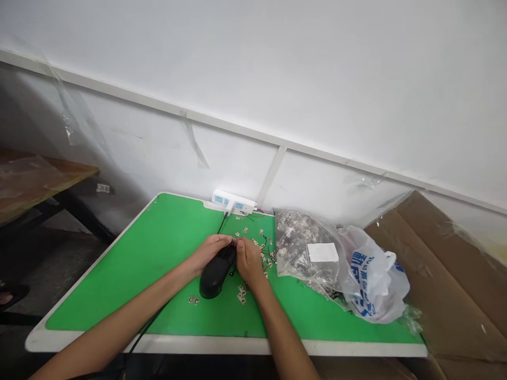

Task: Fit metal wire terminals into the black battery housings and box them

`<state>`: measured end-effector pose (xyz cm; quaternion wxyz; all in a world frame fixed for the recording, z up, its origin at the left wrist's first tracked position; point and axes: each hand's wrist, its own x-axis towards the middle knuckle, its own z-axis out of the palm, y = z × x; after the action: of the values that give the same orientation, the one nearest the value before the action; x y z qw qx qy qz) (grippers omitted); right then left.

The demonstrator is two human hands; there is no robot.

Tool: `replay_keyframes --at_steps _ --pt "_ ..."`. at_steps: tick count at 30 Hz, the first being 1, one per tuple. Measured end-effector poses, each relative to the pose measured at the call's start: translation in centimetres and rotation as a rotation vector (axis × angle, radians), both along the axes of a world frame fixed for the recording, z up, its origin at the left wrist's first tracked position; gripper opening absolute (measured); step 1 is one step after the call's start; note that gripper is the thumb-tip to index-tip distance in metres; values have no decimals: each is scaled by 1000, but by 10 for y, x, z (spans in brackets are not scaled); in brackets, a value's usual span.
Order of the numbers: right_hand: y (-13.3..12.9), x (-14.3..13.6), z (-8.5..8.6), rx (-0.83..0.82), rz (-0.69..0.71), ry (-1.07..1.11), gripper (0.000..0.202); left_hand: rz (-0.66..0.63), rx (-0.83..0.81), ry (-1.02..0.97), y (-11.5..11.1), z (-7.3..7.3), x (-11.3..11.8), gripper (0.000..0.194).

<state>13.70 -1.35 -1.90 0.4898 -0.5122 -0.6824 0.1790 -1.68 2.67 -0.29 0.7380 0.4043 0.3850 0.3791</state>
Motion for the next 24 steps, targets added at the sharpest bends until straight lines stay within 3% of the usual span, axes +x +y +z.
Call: replay_keyframes --at_steps 7,13,19,21,24 --pt "6 3 12 -47 -5 65 54 44 49 31 4 2 3 47" --pt "-1 8 12 -74 22 128 58 214 95 -35 3 8 1 51" --pt "-8 16 9 91 29 -143 88 380 47 -123 3 16 -7 68" --pt "-7 16 9 135 -3 -264 85 413 34 -150 3 16 -8 71" --pt "-6 16 9 217 -53 -323 64 421 31 -186 1 16 -6 70"
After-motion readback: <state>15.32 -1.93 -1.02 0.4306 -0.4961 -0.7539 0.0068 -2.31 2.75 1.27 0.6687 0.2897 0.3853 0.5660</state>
